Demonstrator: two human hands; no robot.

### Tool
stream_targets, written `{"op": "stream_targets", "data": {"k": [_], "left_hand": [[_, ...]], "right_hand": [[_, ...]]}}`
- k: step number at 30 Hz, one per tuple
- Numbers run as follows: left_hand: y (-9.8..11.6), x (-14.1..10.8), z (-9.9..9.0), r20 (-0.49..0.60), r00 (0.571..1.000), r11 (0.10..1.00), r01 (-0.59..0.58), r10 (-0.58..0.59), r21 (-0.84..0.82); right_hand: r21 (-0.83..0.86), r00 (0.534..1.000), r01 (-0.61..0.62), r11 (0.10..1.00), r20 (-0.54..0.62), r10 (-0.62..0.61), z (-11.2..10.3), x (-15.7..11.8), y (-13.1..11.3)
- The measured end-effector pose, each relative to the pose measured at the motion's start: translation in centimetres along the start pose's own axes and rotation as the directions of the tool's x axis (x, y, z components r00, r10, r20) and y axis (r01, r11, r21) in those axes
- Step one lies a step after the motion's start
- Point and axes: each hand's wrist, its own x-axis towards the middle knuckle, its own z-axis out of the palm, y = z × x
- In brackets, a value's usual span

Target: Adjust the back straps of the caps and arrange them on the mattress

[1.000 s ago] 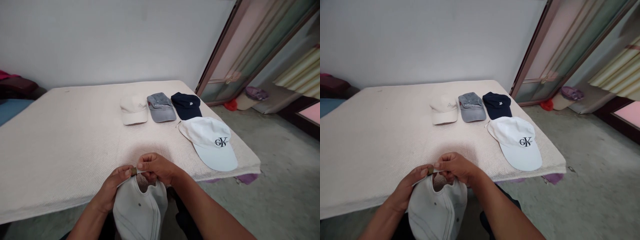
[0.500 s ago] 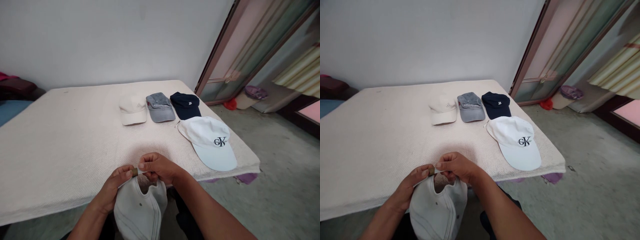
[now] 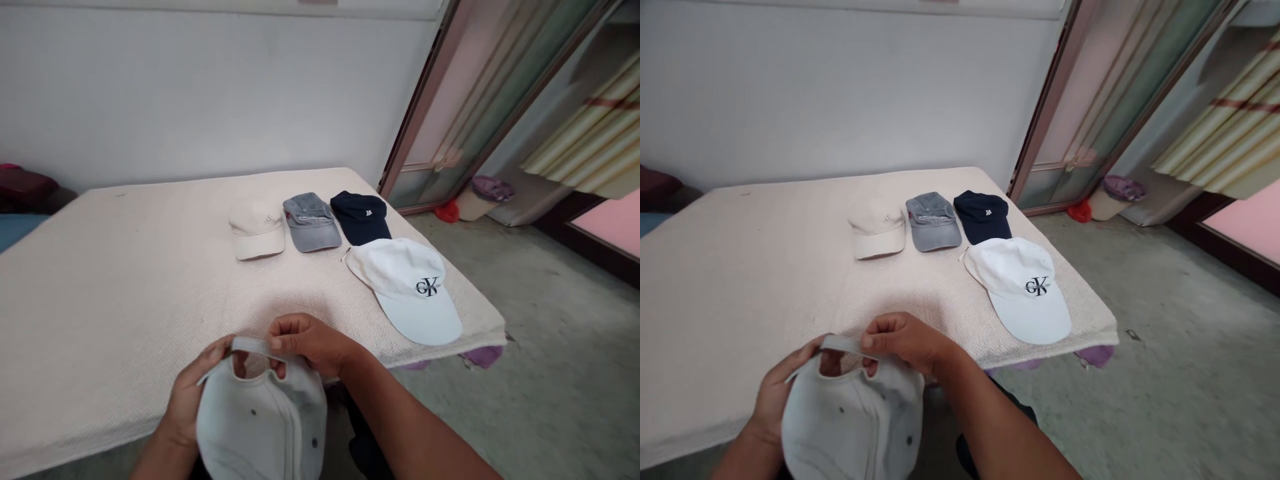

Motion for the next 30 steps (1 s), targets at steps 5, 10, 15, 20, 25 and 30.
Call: {"op": "stream_targets", "data": {"k": [5,10,15,20,25,30], "left_hand": [[2.4,0.5,-0.6,0.101,0.992,0.979,-0.051,0.072,-0.196],[2.6,1.0,-0.4,0.068,0.997,0.994,0.034,-0.027,-0.104],[1.1,1.2,1.2,-0.06,0.997,0.994,0.05,-0.045,0.097],[-0.8,1.6,2.1,0.066,0.986,0.984,0.145,-0.152,0.101],[-2.2,2.8,1.5,0.041,0.989,0.985,0.137,-0.142,0.105],[-2.0,4.3,1.9,-0.049,0.999,0.999,0.014,-0.012,0.044]], "right_hand": [[-0.027,0.997,-0.064,0.998,0.045,0.065,-1.0,-0.7,-0.3],[0.146,0.989,0.091,0.985,-0.13,-0.072,-1.8,-0.5,-0.4],[0.276,0.932,0.288,0.917,-0.301,-0.201,-2.7,-0.1,-1.2],[0.345,0.826,0.433,0.833,-0.522,-0.213,-4.4,-0.1,-1.9],[0.269,0.765,0.458,0.847,-0.605,-0.222,-5.7,-0.3,-2.1],[0.175,0.805,0.409,0.895,-0.53,-0.265,-6.0,-1.0,-2.2]]}}
